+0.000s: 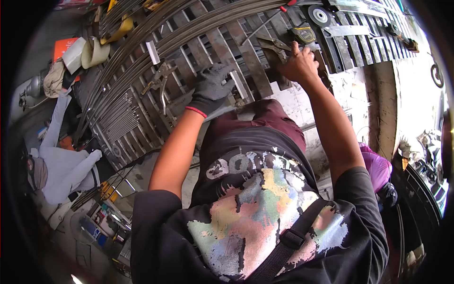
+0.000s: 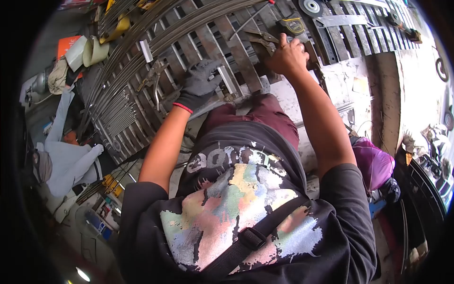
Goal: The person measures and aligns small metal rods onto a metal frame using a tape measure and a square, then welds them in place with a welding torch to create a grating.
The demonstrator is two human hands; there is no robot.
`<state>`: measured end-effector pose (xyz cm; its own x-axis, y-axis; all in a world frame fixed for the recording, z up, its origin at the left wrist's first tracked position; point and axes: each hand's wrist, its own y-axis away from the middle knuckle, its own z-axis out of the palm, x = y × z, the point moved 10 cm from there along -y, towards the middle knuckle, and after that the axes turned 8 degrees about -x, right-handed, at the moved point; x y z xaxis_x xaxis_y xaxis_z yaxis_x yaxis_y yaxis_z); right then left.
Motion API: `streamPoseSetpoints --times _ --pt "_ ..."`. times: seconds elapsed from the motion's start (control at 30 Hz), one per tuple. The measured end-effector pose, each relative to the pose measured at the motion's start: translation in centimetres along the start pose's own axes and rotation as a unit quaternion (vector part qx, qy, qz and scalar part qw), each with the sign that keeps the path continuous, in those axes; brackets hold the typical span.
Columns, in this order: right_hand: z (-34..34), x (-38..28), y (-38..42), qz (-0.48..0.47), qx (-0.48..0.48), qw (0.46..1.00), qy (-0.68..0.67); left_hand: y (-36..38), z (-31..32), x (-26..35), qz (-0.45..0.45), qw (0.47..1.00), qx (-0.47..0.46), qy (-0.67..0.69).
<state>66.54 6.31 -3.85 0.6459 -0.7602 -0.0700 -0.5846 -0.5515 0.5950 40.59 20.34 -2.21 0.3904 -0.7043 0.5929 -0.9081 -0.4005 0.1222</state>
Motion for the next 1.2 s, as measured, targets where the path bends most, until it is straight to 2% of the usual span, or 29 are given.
streamPoseSetpoints --times 0.1,0.17,0.2,0.3,0.37,0.43,0.5,0.57,0.63,0.7,0.73,0.83,0.87,0.93,0.97,1.0,1.1,1.13,1.2 --pt "-0.9 -0.2 0.9 0.032 0.044 0.998 -0.021 -0.8 0.3 0.1 -0.016 0.997 -0.07 -0.017" --pt "2.0 1.1 -1.1 -0.016 -0.009 0.998 -0.062 -0.4 0.3 0.1 0.023 0.998 -0.037 -0.054" --pt "4.6 1.0 -2.1 -0.108 -0.066 0.991 -0.044 -0.5 0.7 -0.2 0.006 0.995 -0.088 -0.055" --pt "3.9 0.7 5.0 -0.043 -0.26 0.927 -0.267 -0.2 0.6 0.3 0.015 0.986 -0.145 -0.081" --pt "5.0 0.1 8.9 -0.286 -0.291 0.858 -0.312 -0.5 0.8 -0.1 0.044 0.981 -0.174 -0.072" --pt "10.1 2.9 10.4 -0.201 -0.343 0.786 -0.473 -0.5 1.3 -0.4 0.082 0.98 -0.168 -0.064" --pt "13.9 4.7 12.1 -0.133 -0.369 0.788 -0.475 -0.6 1.9 -0.5 0.08 0.973 -0.186 -0.107" --pt "14.9 4.9 14.8 -0.114 -0.341 0.817 -0.451 -0.9 2.0 -0.3 0.072 0.962 -0.206 -0.165" --pt "16.9 5.4 16.8 -0.076 -0.35 0.792 -0.494 -0.9 2.3 0.1 0.09 0.953 -0.187 -0.221" --pt "17.3 4.8 18.4 -0.119 -0.314 0.812 -0.478 -1.0 2.6 0.8 0.116 0.935 -0.17 -0.287" --pt "17.0 3.9 19.3 -0.138 -0.303 0.824 -0.458 -1.4 2.8 1.1 0.119 0.925 -0.192 -0.305" --pt "20.6 4.4 19.7 -0.06 -0.305 0.823 -0.476 -2.2 3.7 1.8 0.148 0.903 -0.209 -0.344" --pt "20.7 4.1 19.4 -0.098 -0.29 0.843 -0.443 -2.2 3.4 2.2 0.168 0.909 -0.176 -0.34" --pt "19.2 3.0 20.3 -0.074 -0.267 0.843 -0.461 -2.4 3.4 2.3 0.176 0.913 -0.189 -0.317" --pt "18.6 2.5 20.5 -0.063 -0.257 0.843 -0.469 -2.3 3.3 2.3 0.177 0.915 -0.196 -0.305" --pt "20.3 3.4 20.1 0.004 -0.277 0.823 -0.496 -2.0 2.7 2.6 0.186 0.914 -0.197 -0.303" --pt "22.3 3.4 18.6 0.01 -0.279 0.82 -0.5 -1.6 2.5 2.5 0.213 0.908 -0.184 -0.31" --pt "22.3 3.2 18.5 0.01 -0.278 0.808 -0.519 -1.5 2.6 2.5 0.197 0.901 -0.214 -0.323" --pt "22.0 2.1 18.4 0.009 -0.278 0.785 -0.553 -1.6 2.9 2.4 0.201 0.896 -0.213 -0.334"
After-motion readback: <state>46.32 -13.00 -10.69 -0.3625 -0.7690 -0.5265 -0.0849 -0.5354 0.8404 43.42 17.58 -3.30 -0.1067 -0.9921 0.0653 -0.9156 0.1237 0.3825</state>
